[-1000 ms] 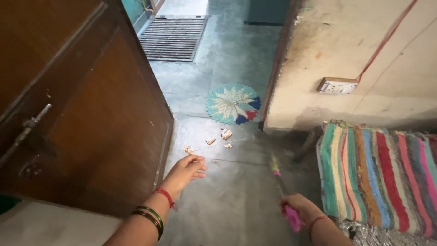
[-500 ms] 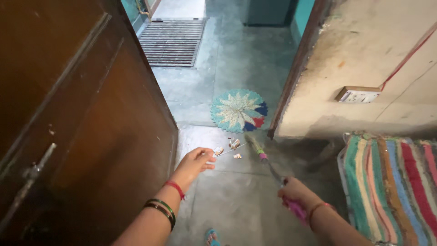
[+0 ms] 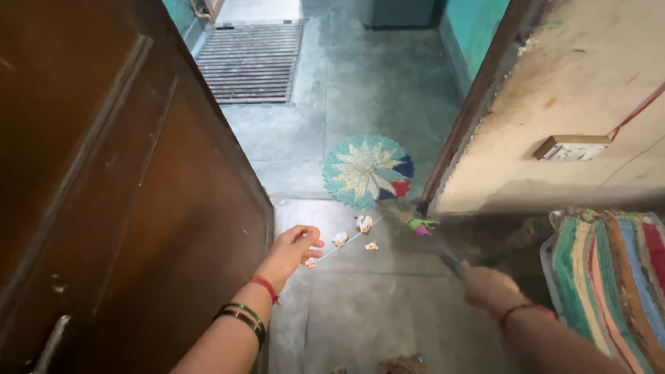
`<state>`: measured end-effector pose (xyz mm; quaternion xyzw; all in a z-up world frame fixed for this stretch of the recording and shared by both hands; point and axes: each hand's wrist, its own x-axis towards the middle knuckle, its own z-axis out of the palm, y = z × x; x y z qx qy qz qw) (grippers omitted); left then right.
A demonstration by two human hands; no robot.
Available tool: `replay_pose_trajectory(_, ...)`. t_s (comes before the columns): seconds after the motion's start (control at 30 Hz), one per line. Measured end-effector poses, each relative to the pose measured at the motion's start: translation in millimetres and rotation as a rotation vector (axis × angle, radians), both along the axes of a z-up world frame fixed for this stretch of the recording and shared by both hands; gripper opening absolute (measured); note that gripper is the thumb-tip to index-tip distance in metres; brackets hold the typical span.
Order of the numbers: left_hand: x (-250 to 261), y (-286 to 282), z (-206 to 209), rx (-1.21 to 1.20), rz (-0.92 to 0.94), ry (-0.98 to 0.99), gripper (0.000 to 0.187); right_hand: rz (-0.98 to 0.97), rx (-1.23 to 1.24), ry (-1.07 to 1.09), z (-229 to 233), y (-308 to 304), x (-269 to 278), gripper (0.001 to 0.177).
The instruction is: The person sweeps scattered debris on a tiled floor using a broom with a pink handle. The person gathers the debris into a pile near a doorway and continues sweeping around a woven cot and a small rug.
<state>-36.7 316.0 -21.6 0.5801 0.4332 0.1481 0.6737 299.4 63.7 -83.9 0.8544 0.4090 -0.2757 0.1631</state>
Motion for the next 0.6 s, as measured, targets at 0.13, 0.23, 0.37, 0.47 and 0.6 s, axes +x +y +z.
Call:
replay_pose_trajectory(0.13,24,10,11,-0.004,-0.056,0.007,0.038,0.086,-0.028,-0.044,20,9,35,0.044)
replay_pose_trajectory(0.23,43,20,13,0.01,-0.091,-0.016,0.039,0.027,-0.047,-0.034,34,13,36,0.058)
replay_pose_trajectory(0.37,62,22,-1,-0.025,-0.125,-0.03,0.038,0.065,-0.016,-0.031,43,16,36,0.052)
replay_pose_trajectory(0.47,70,22,-11,-0.069,-0.139,-0.048,0.037,0.133,-0.011,-0.007,44,28,33,0.052)
replay_pose_trajectory(0.6,77,33,-11,-0.006,-0.136,-0.016,0.036,0.027,-0.023,0.101,43,56,24,0.05)
